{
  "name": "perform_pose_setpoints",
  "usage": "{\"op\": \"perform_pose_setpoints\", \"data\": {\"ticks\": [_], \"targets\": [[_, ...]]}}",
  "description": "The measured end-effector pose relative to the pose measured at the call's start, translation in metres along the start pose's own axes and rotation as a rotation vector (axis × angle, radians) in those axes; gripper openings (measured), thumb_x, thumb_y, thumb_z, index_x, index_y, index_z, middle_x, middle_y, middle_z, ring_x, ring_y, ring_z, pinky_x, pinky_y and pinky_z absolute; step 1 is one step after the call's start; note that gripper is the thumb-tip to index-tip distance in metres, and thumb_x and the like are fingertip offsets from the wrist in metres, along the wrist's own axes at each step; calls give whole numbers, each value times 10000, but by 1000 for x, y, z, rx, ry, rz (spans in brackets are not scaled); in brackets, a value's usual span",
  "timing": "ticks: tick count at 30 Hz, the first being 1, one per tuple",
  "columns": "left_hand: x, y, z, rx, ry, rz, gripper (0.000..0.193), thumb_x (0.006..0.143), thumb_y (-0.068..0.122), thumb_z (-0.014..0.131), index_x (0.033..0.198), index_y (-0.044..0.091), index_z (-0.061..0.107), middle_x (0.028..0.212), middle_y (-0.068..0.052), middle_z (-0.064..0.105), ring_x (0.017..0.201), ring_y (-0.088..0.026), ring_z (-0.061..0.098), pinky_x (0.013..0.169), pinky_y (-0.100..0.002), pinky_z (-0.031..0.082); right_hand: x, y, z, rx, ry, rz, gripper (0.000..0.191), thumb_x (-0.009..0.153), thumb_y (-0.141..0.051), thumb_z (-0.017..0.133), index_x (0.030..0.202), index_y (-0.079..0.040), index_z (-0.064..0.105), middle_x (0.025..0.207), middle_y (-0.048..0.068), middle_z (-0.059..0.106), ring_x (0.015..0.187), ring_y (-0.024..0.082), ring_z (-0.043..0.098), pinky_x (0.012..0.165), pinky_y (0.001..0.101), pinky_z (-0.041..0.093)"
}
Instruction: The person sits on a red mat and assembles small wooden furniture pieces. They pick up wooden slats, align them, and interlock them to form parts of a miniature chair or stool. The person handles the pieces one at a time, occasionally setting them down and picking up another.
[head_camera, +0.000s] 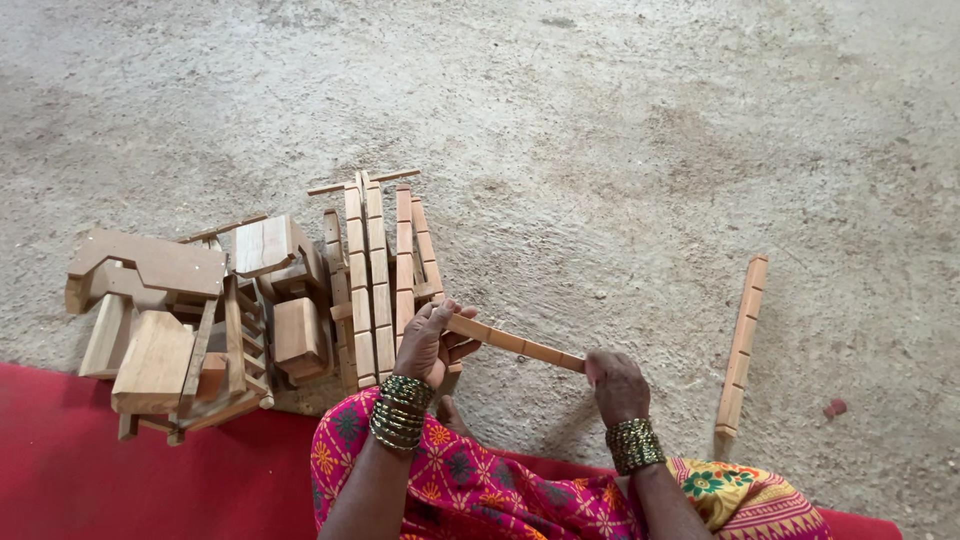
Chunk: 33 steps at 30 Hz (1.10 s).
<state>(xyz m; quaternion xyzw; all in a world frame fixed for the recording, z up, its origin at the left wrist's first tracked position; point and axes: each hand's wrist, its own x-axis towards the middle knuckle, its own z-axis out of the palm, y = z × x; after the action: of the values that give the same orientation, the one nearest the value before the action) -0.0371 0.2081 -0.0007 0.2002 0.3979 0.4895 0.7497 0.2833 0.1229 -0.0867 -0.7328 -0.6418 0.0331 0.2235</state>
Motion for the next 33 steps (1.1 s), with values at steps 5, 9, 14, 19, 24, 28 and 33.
{"op": "perform_pose_setpoints", "data": {"ticks": [5, 9, 14, 19, 24, 28, 33], "targets": [[0, -1, -3, -2, 8, 1, 263, 957, 310, 649, 1081, 92, 569, 1074, -129, 746, 937, -244, 742, 755, -442, 671, 14, 18, -4, -116, 17, 187, 260, 818, -366, 758, 1038, -232, 727, 1022, 31, 699, 842, 207, 688, 649, 360, 590], [1, -2, -3, -13, -10, 20, 274, 953, 313, 657, 1093, 94, 571, 1068, -123, 734, 949, -241, 744, 772, -445, 675, 27, 48, -20, -459, -180, 408, 234, 1123, -462, 611, 1043, -271, 718, 908, -39, 731, 801, 147, 694, 677, 312, 559], [0, 0, 0, 14, 3, 14, 278, 937, 310, 661, 1103, 103, 579, 1073, -115, 738, 955, -242, 746, 786, -445, 667, 22, 49, -14, -479, -90, 250, 50, 896, -327, 730, 861, -349, 759, 901, -45, 697, 747, 135, 665, 618, 283, 561], [-5, 3, 3, 43, -6, 32, 225, 927, 265, 677, 1065, 116, 580, 1049, -102, 756, 959, -214, 746, 776, -422, 670, 27, 10, -8, -148, 16, 187, 77, 969, -258, 678, 1010, -250, 742, 888, -7, 765, 752, 177, 704, 663, 342, 579], [-5, -2, 8, 175, -46, 94, 214, 891, 221, 753, 987, 98, 606, 1014, -97, 769, 924, -188, 747, 739, -373, 678, 64, -33, -36, 386, -96, 379, 238, 1020, -170, 574, 1177, -212, 748, 1025, 28, 777, 770, 170, 720, 661, 295, 599], [-5, -4, 16, 311, 2, 175, 231, 867, 189, 796, 996, 68, 646, 960, -109, 754, 853, -180, 752, 701, -353, 673, 89, -81, -48, 927, -272, 439, 281, 1011, -161, 546, 1226, -180, 726, 1131, 78, 741, 901, 177, 696, 717, 297, 628], [-12, -3, 25, 425, -46, 236, 258, 879, 201, 781, 1053, 52, 663, 864, -114, 760, 747, -149, 747, 636, -266, 639, 98, -144, -60, 1001, -382, 327, 224, 964, -151, 647, 1184, -109, 652, 1090, 120, 774, 958, 183, 755, 812, 310, 641]]}}
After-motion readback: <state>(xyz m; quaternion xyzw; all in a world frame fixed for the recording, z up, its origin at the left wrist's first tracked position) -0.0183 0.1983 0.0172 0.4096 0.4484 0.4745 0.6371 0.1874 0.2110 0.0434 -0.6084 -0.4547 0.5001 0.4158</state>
